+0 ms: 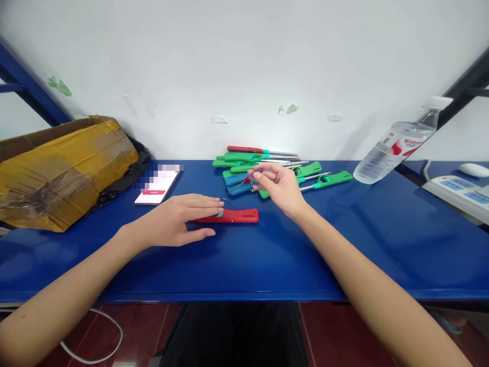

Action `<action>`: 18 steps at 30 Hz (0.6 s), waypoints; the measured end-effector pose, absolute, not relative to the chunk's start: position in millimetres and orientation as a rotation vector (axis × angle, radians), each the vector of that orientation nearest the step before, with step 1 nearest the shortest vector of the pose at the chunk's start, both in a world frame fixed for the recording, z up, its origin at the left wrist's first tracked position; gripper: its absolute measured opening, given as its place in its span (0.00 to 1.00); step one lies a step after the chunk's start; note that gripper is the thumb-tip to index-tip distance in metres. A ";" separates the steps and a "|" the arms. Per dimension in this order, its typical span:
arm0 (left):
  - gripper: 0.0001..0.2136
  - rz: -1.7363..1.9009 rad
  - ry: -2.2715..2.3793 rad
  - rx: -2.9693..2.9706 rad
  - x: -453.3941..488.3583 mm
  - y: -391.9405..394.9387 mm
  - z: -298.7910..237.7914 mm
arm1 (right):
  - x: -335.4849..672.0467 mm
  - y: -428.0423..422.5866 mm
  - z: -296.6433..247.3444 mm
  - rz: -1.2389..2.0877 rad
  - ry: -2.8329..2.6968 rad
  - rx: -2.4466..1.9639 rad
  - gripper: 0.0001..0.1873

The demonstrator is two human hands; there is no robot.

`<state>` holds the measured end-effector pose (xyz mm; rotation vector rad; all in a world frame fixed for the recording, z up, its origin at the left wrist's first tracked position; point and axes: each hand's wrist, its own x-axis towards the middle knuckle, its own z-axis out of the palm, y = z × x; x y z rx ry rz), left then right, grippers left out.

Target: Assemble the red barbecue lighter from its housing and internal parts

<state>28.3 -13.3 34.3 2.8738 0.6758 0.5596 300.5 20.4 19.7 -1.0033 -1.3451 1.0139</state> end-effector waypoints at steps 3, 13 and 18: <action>0.21 0.459 0.681 2.853 28.1 -15.9 35.1 | 298.5 19.7 16.7 1.036 -1.388 -1.009 0.19; 0.18 0.549 0.647 2.823 37.8 -9.5 11.7 | 303.8 20.9 22.1 1.027 -1.329 -0.988 0.20; 0.13 0.843 0.915 2.700 32.8 6.7 8.0 | 312.5 24.1 26.2 0.976 -1.301 -0.971 0.19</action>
